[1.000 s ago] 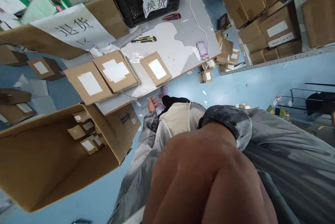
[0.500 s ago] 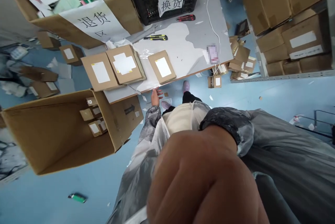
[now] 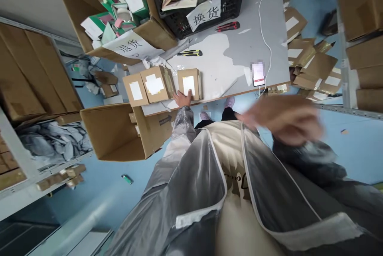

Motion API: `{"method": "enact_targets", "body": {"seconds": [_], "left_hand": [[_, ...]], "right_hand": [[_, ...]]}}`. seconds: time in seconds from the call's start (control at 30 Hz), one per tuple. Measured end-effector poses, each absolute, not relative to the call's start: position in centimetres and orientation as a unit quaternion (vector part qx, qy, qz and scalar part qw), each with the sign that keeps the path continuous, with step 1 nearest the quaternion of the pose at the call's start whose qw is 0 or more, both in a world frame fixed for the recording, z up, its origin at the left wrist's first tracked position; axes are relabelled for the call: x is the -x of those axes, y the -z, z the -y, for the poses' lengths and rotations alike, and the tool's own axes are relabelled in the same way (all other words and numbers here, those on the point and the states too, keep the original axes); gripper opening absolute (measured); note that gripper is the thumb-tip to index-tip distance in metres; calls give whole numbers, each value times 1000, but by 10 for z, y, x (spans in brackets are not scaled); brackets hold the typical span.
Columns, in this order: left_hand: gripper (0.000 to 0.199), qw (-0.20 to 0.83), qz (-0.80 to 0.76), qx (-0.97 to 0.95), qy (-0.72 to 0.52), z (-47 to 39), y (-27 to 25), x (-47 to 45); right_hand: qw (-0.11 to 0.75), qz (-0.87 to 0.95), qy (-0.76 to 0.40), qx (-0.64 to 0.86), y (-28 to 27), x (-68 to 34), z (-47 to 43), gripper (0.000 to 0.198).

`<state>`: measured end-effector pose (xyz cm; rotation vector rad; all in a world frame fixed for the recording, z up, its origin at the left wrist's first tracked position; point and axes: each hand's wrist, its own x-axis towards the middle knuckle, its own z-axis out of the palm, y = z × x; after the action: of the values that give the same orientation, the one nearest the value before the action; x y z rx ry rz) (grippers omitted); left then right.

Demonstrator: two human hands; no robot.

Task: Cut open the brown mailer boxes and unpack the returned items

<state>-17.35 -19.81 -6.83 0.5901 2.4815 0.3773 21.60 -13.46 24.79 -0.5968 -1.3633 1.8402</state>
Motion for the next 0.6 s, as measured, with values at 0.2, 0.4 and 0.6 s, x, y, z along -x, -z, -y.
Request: {"method": "enact_targets", "body": {"seconds": [0.2, 0.4, 0.6], "left_hand": [[119, 338, -851, -372, -154, 169, 69, 173], [112, 325, -829, -429, -153, 122, 80, 178], [83, 472, -842, -194, -175, 147, 97, 159]], "right_hand": [[204, 552, -637, 498, -46, -136, 44, 51], [33, 589, -563, 578, 93, -85, 2, 87], [31, 494, -637, 590, 110, -73, 21, 62]]}}
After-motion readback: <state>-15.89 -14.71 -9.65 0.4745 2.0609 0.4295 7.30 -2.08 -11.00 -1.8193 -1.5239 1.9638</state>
